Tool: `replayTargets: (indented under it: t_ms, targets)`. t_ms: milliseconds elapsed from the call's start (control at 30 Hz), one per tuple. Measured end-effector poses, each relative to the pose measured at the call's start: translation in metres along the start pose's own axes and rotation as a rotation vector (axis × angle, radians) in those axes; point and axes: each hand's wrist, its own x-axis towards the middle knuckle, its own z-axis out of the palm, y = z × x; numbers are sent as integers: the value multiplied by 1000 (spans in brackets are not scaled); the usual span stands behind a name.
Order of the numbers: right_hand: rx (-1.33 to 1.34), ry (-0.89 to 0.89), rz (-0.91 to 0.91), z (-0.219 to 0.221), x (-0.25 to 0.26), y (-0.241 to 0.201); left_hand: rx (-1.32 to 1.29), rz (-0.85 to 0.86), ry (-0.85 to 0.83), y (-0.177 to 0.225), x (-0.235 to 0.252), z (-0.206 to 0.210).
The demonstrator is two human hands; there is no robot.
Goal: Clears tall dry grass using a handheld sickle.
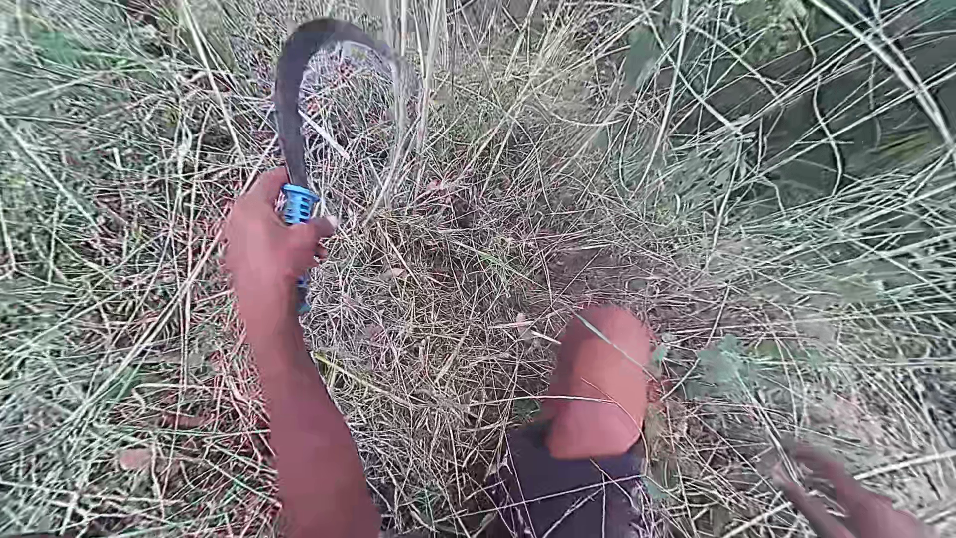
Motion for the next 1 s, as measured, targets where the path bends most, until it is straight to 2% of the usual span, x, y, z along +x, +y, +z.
replayTargets:
  t_ms: [67,100,167,233,300,367,433,500,633,700,767,833,933,1000]
  targets:
    - [-19,321,-402,36,24,-90,-25,24,-6,7,1,4]
    - [-11,384,-617,61,31,-122,-40,41,-7,7,-2,5]
    - [-67,280,-1036,106,46,-167,-93,101,-18,7,-16,2]
    - [-130,145,-1239,130,79,-193,-146,123,-24,11,-32,1]
    - [-137,148,-1181,126,141,-223,-183,133,1,18,-37,0]
    - [-137,145,-982,106,208,-252,-223,117,31,22,-40,1]
    - [-122,3,-737,95,256,-268,-243,83,20,24,-36,5]
    - [-143,-166,-556,114,293,-270,-201,67,26,26,-25,7]
    - [-259,-619,-412,169,309,-261,-103,43,-5,23,-32,12]
    - [-318,-705,-403,171,299,-267,-191,-4,-29,15,-30,23]
    - [-298,-737,-402,139,300,-284,-318,-54,22,9,-26,39]
    - [-207,-698,-461,100,306,-295,-356,-72,163,5,-27,60]
    - [98,-527,-590,73,314,-297,-478,-1,363,-4,-42,100]
    - [216,-363,-627,77,321,-305,-552,5,397,-13,-54,122]
